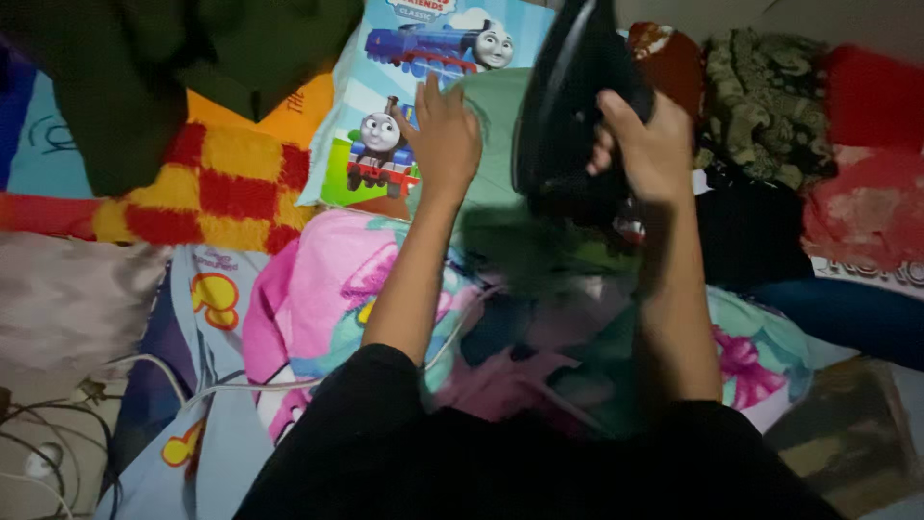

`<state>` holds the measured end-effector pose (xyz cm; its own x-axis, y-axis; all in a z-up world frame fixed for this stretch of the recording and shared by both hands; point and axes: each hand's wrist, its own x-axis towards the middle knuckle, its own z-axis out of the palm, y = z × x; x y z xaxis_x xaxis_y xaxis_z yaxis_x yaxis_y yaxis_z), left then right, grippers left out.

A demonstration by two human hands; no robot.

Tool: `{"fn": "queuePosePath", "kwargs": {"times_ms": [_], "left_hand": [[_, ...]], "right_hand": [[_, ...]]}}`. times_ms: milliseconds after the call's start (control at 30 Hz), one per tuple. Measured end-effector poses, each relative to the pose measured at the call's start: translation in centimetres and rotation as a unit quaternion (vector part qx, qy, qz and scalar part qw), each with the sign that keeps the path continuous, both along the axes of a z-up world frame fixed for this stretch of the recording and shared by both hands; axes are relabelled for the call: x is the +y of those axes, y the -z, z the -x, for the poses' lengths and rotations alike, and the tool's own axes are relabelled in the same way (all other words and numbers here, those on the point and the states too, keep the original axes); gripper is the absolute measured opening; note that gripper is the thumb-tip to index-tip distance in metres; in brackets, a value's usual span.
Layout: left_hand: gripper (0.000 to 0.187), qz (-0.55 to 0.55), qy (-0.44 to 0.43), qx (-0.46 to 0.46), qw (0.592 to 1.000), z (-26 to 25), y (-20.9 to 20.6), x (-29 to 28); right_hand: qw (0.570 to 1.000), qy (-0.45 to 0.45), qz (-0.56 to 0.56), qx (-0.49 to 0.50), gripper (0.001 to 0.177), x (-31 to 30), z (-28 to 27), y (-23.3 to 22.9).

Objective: The person irons green and red garments on a bed surface, folding each piece after pressing it.

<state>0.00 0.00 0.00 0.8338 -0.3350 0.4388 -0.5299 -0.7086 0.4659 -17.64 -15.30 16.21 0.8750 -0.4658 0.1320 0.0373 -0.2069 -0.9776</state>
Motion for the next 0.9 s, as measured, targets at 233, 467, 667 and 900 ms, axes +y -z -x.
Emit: {"fn": "queuePosePath", "kwargs": {"times_ms": [233,467,667,900], "left_hand": [[0.035,0.168,-0.005,0.033,0.985,-0.8,0.2,0.5],[0.032,0.232,0.006,0.058,0.971,-1.3,1.2,0.2],[0.015,0.174,-0.020,0.042,0.984,-1.1,0.9,-0.1],[0.021,0.104,-0.055,0.025,0.993,-0.5,-0.1,0.1]], "right_hand": [[0.948,-0.138,-0.266,0.109,0.031,-3.5,-9.0,2.0],[0.928,-0.185,-0.246,0.212,0.038,-1.1,-12.0,4.0],[0.912,-0.193,-0.303,0.198,0.036,-0.1,-11.7,4.4],[0.954,-0.140,-0.168,0.204,0.033,0.9,-12.0,4.1]]}}
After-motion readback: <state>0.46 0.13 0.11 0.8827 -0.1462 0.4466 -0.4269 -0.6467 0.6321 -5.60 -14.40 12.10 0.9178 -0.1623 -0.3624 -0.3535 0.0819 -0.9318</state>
